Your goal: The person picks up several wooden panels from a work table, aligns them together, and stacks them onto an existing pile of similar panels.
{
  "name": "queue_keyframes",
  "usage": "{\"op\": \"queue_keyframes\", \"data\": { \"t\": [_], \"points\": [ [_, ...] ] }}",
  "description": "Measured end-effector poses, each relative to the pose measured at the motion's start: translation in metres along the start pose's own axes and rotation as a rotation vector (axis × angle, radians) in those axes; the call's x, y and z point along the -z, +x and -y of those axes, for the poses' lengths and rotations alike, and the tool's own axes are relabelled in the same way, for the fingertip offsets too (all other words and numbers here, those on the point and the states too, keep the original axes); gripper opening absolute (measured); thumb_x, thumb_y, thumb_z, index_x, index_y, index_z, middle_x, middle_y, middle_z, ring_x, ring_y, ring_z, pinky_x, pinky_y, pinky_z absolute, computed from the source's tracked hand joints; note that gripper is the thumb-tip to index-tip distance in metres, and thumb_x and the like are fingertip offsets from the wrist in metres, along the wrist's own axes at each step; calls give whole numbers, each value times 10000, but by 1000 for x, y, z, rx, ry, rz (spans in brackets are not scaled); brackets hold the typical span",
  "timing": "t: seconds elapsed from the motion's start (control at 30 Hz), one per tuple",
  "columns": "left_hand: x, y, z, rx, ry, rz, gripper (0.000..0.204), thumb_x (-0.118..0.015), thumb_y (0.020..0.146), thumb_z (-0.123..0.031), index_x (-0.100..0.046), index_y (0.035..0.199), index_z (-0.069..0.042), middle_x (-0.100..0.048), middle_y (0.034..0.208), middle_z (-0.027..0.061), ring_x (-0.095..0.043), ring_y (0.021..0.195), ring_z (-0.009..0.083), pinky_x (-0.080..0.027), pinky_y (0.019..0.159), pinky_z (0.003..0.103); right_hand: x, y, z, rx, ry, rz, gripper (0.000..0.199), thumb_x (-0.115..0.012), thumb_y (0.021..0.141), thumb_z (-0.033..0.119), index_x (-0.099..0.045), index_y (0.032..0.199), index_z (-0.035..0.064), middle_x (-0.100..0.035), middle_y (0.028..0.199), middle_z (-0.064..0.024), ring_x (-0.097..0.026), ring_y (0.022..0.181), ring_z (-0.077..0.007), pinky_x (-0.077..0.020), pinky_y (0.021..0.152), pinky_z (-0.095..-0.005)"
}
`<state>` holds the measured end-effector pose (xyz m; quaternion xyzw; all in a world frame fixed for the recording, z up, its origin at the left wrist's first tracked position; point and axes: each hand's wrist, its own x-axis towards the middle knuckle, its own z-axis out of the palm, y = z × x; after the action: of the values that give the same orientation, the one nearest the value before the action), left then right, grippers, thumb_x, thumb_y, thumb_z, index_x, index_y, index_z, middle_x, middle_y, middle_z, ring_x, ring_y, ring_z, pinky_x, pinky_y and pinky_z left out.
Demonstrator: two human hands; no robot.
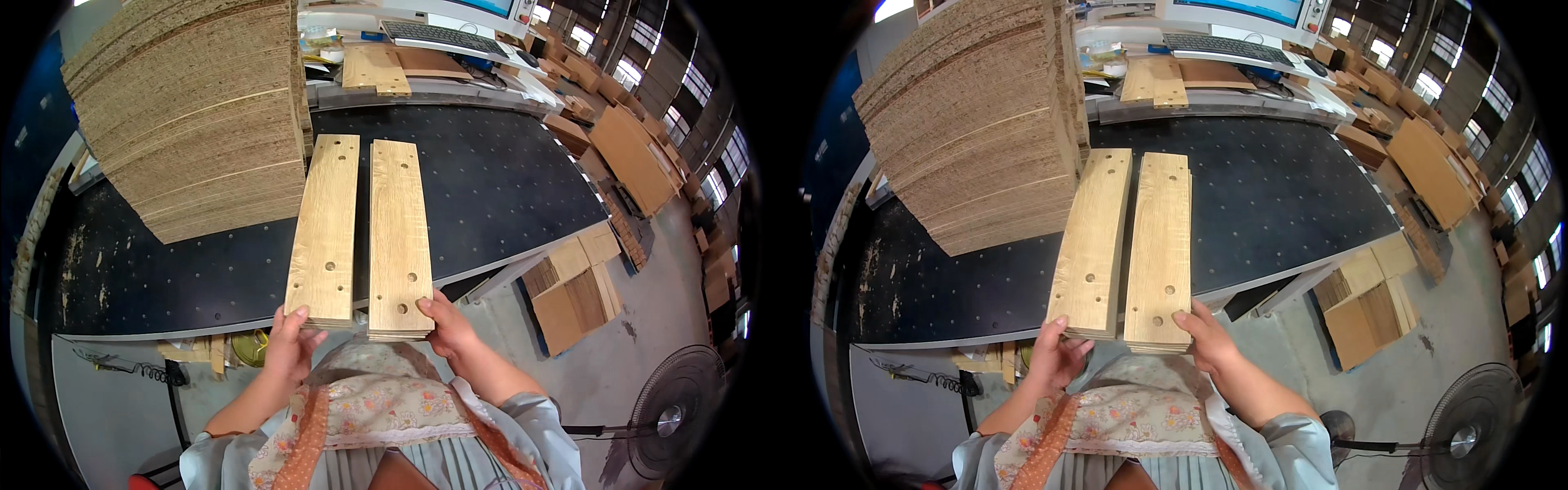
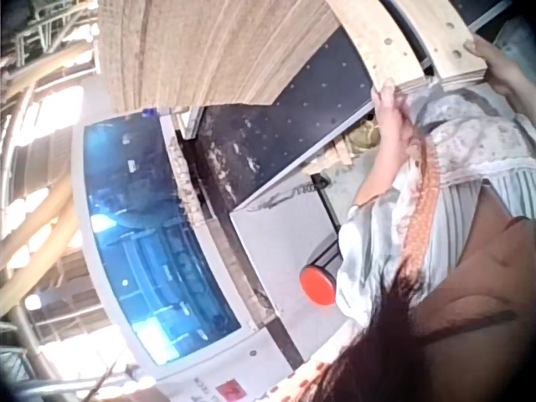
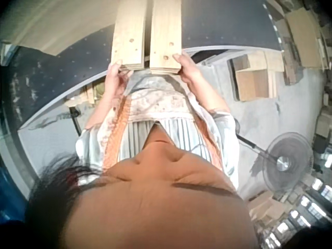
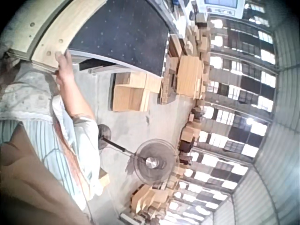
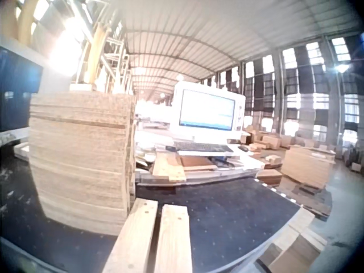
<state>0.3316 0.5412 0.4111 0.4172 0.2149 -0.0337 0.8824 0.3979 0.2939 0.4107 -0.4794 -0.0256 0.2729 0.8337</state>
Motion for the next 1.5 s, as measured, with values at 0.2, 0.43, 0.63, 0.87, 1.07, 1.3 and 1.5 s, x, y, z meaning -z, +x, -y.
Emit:
{"op": "queue_keyframes", "data": {
  "t": [0.2, 0.43, 0.63, 0.87, 1.07, 1.3, 1.5],
  "points": [
    [4, 2, -2, 1, -18, -17, 508, -607, 793, -292, -367, 1212, -134, -463, 1178, 45, -515, 959, 212, -415, 828, 381, -14, -7, -6, -25, -54, -154, 662, -591, 812, 269, -282, 1336, 6, -458, 1234, -153, -472, 1117, -249, -423, 897, -383],
    [11, -1, -12, 28, 45, -16, 491, -592, 806, -295, -386, 1221, -132, -519, 1055, 42, -527, 875, 180, -438, 773, 335, -15, -7, -23, 3, -65, -140, 757, -600, 817, 362, -219, 1361, -3, -391, 1293, -186, -383, 1191, -258, -311, 990, -374],
    [49, -11, -55, -118, 514, -37, 576, -560, 825, -266, -328, 1315, -70, -490, 1045, 53, -475, 958, 169, -397, 835, 317, -8, -13, -9, -71, -296, -137, 841, -575, 816, 447, -148, 1390, 5, -310, 1363, -212, -300, 1264, -292, -283, 1011, -394],
    [-74, 26, -104, -397, 639, 307, 593, -526, 861, -263, -311, 1333, 24, -400, 1317, 154, -375, 1229, 246, -293, 1007, 359, 31, 37, 51, 311, -178, -361, 817, -538, 847, 462, -161, 1381, -27, -292, 1394, -148, -222, 1319, -226, -189, 1062, -398],
    [-179, 146, -83, -32, 891, 71, 707, -560, 832, -367, -277, 1343, 33, -308, 1372, 227, -305, 1266, 336, -276, 1005, 430, 10, 115, 56, 319, -84, -376, 885, -501, 840, 531, -115, 1383, -52, -169, 1445, -195, -138, 1349, -267, -111, 1084, -352],
    [-197, 199, -75, 160, 906, -54, 409, -538, 860, -298, -517, 1163, -26, -579, 1104, 137, -563, 969, 265, -442, 840, 384, 32, 168, 25, 412, -136, -337, 916, -534, 837, 501, -78, 1374, -85, -194, 1415, -256, -252, 1304, -288, -230, 1048, -329],
    [-196, 208, -65, 167, 792, -49, 336, -490, 887, -239, -530, 1146, -28, -582, 1108, 121, -562, 981, 259, -450, 859, 385, 20, 164, 34, 432, -334, -282, 986, -415, 802, 648, -106, 1359, -104, -76, 1436, -277, -30, 1362, -322, -89, 1097, -360]
  ]
}}
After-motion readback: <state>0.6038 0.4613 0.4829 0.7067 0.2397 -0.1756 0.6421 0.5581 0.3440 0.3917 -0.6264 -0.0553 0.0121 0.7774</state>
